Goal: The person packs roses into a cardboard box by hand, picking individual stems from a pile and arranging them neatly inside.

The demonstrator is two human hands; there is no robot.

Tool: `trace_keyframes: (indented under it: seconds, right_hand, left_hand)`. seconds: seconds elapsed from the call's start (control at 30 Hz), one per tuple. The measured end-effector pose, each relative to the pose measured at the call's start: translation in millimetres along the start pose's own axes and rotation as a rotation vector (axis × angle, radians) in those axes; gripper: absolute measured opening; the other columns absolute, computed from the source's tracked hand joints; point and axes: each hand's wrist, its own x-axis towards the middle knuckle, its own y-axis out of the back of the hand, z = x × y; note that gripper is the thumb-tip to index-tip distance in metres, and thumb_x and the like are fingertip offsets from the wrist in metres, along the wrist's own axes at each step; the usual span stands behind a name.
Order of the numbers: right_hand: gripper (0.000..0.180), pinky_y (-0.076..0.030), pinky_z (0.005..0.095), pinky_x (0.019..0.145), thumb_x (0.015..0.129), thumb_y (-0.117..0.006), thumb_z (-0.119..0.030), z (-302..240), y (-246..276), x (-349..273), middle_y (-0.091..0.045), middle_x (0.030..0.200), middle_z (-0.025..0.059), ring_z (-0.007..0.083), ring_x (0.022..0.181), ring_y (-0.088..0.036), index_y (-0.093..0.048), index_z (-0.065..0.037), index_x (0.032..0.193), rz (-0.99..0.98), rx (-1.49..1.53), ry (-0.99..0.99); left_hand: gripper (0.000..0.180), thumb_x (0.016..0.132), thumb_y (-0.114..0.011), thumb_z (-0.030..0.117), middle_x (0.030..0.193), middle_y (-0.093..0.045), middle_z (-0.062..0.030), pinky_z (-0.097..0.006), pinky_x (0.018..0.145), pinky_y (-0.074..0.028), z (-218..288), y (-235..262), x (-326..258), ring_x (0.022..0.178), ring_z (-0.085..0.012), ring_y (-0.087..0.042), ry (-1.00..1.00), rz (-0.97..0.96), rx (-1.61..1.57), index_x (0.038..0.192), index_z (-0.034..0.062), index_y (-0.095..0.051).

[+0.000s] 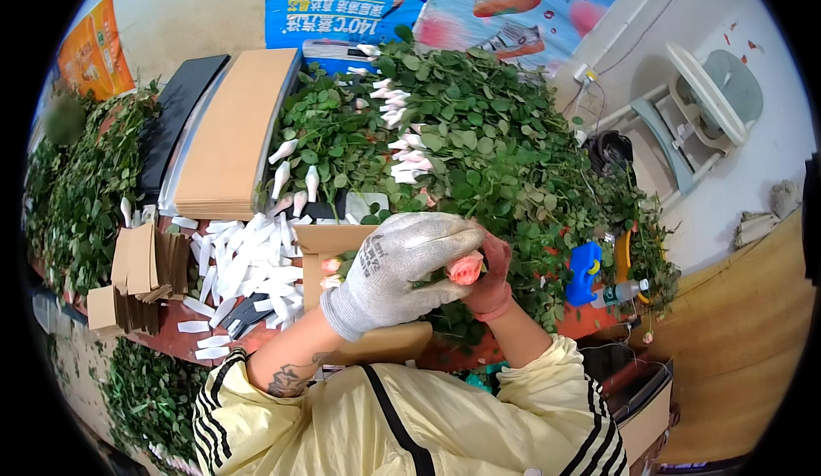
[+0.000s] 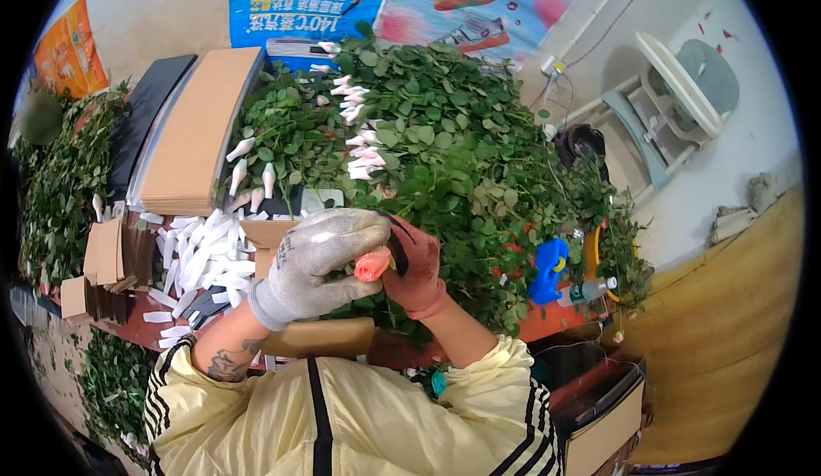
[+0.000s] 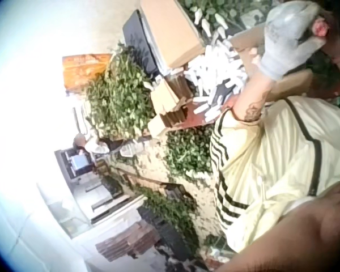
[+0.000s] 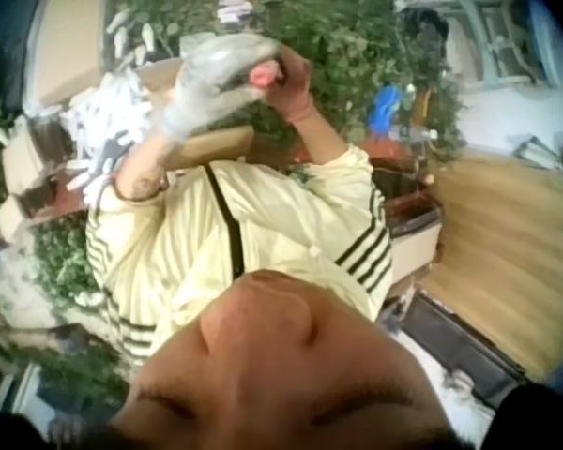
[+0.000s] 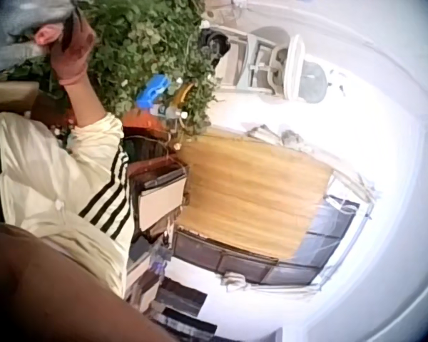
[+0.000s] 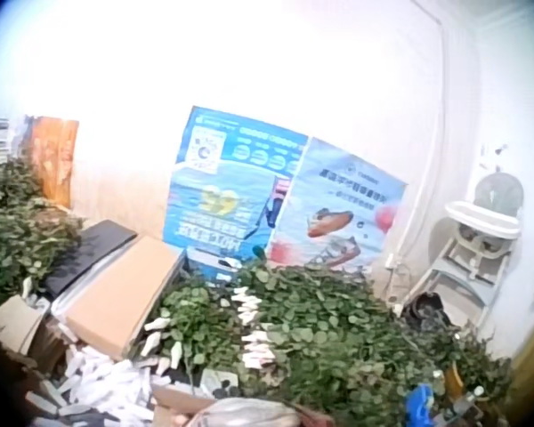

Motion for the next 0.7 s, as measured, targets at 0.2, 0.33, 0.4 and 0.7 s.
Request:
trace_keyframes:
  seconds: [0.2,0.33,0.4,0.7]
  right_hand:
    - [0.043,-0.051,0.0382,0.073,0.068,-0.062,-0.002,4,1,0,-0.061,0.106,0.0164,0.0339,0.085,-0.062,-0.055,0.002,0.11,0.013,-0.041,0.066]
    - [0.042,-0.051,0.0378,0.075,0.069,-0.063,-0.004,4,1,-2,-0.062,0.106,0.0163,0.0337,0.087,-0.063,-0.055,0.002,0.11,0.017,-0.021,0.058]
    - [0.041,-0.051,0.0373,0.076,0.069,-0.063,-0.004,-1,2,4,-0.062,0.106,0.0163,0.0335,0.088,-0.063,-0.056,0.001,0.109,-0.014,-0.013,0.047]
    - [0.041,-0.05,0.0362,0.077,0.07,-0.062,-0.005,2,0,0,-0.062,0.106,0.0154,0.0326,0.088,-0.062,-0.056,-0.001,0.11,-0.003,-0.036,0.031]
  left_hand:
    - [0.044,0.061,-0.08,0.022,0.087,-0.065,-0.0111,-0.038,0.073,-0.048,8,-9,3,0.079,-0.0301,-0.063,0.074,0.09,0.049,0.098,0.0041,-0.065]
    - [0.045,0.059,-0.079,0.022,0.087,-0.065,-0.0112,-0.037,0.07,-0.048,5,-11,-1,0.078,-0.0299,-0.062,0.041,0.093,0.073,0.098,0.0042,-0.065]
    - [0.045,0.06,-0.078,0.022,0.088,-0.065,-0.0113,-0.037,0.069,-0.047,4,-10,0,0.078,-0.0302,-0.061,0.027,0.099,0.077,0.098,0.0043,-0.064]
    - [0.049,0.057,-0.081,0.02,0.088,-0.064,-0.0125,-0.036,0.072,-0.048,7,-10,-5,0.079,-0.031,-0.062,0.115,0.134,0.056,0.1,0.0043,-0.064]
